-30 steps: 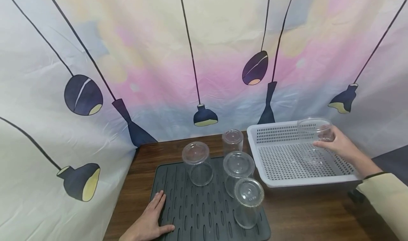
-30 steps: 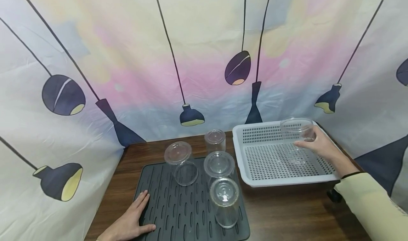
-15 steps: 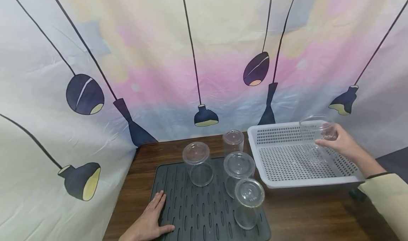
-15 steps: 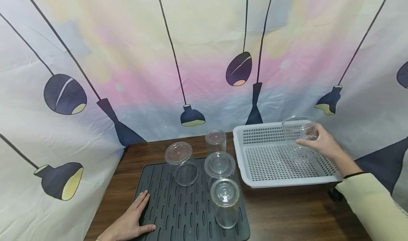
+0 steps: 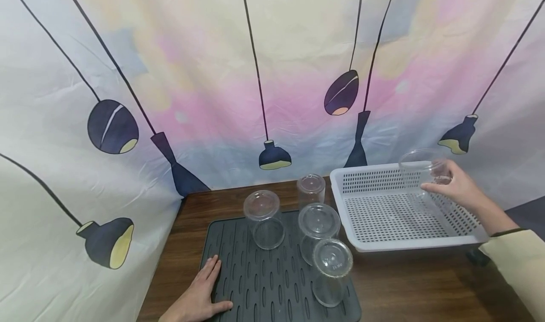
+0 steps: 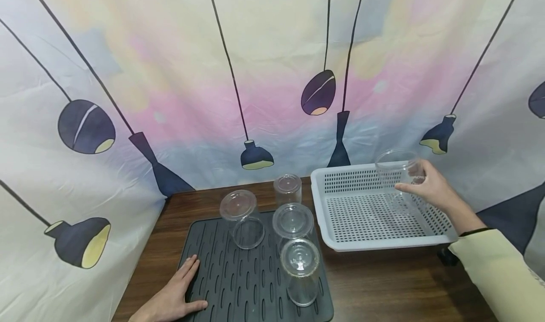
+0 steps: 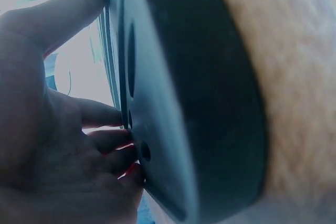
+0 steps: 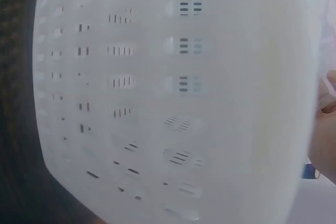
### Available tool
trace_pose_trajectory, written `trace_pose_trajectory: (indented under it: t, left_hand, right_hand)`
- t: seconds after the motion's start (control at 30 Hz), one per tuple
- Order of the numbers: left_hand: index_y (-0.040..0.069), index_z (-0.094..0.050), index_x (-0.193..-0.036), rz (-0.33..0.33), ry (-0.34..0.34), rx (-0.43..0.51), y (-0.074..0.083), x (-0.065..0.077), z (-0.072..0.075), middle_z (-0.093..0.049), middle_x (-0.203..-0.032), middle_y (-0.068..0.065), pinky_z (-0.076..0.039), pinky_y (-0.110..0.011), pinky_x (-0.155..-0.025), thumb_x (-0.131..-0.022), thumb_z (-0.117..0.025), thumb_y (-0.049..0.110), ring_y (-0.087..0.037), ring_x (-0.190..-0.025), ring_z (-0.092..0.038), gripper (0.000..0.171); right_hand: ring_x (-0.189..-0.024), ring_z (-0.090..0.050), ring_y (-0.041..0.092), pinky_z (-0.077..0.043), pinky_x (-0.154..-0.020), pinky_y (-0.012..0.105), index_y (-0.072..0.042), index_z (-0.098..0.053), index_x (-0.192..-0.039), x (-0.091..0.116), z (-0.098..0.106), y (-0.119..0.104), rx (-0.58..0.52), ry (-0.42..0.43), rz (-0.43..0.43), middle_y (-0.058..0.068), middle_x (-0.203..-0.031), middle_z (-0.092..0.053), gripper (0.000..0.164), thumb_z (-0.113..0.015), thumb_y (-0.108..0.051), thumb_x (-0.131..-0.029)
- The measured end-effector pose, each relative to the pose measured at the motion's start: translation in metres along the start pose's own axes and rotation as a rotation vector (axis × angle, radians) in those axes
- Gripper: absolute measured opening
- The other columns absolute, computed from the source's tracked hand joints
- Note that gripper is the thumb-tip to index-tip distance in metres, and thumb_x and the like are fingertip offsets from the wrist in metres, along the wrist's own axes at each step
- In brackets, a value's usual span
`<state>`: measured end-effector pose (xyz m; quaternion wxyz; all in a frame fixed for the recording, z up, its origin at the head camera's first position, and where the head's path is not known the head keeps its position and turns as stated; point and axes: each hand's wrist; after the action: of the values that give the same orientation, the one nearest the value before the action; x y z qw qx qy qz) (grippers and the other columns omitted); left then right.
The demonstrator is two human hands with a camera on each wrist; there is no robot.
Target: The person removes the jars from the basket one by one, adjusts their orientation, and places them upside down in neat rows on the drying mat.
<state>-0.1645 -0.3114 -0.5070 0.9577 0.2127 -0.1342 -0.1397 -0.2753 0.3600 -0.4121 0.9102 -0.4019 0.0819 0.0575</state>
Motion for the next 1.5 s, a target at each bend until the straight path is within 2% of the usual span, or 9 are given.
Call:
trace_pose_trajectory:
  t: [0.43,0.8,1.17,1.5]
  left_hand:
    - [-0.011,-0.027,-0.149,-0.014,-0.004,-0.001,-0.002,-0.001,0.0,-0.016,-0.158,-0.03,-0.024,-0.068,-0.109,-0.074,-0.073,0.065,-0.051,-0.144,-0.014,0.116]
    - [-0.011,-0.027,-0.148,0.006,-0.017,-0.007,-0.001,-0.003,0.001,-0.016,-0.158,-0.03,-0.023,-0.067,-0.11,-0.073,-0.074,0.065,-0.05,-0.144,-0.014,0.116]
    - [-0.012,-0.026,-0.148,-0.008,-0.022,0.007,-0.002,-0.002,0.002,-0.016,-0.157,-0.032,-0.021,-0.068,-0.11,-0.074,-0.074,0.063,-0.051,-0.144,-0.013,0.116]
    - [-0.012,-0.026,-0.148,-0.011,-0.023,0.001,-0.002,-0.002,0.003,-0.016,-0.157,-0.031,-0.024,-0.068,-0.108,-0.074,-0.074,0.063,-0.051,-0.144,-0.014,0.115]
  right_hand:
    - [-0.118,-0.041,0.061,-0.035,-0.091,0.075,0.006,-0.031,-0.138,-0.004,0.003,-0.011,0.051,0.034,0.042,0.037,-0.133,-0.039,0.077,-0.075,-0.029,-0.086]
    - [-0.118,-0.042,0.059,-0.036,-0.089,0.074,0.004,-0.03,-0.143,-0.002,0.007,-0.025,0.083,0.053,0.064,0.035,-0.133,-0.042,0.083,-0.078,-0.027,-0.083]
    - [-0.113,-0.046,0.053,-0.04,-0.085,0.07,0.003,-0.039,-0.134,-0.004,0.007,-0.044,0.151,0.061,0.105,0.03,-0.129,-0.045,0.077,-0.082,-0.031,-0.079]
    - [-0.112,-0.048,0.052,-0.042,-0.083,0.069,0.0,-0.043,-0.126,-0.006,0.005,-0.054,0.198,0.064,0.103,0.027,-0.126,-0.044,0.073,-0.083,-0.036,-0.077]
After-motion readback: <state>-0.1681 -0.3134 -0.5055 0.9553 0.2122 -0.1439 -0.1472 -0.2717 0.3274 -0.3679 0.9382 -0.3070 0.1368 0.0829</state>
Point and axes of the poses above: each hand's wrist, its own x-axis away from the middle knuckle, its own z-axis out of the back of the hand, y = z × x
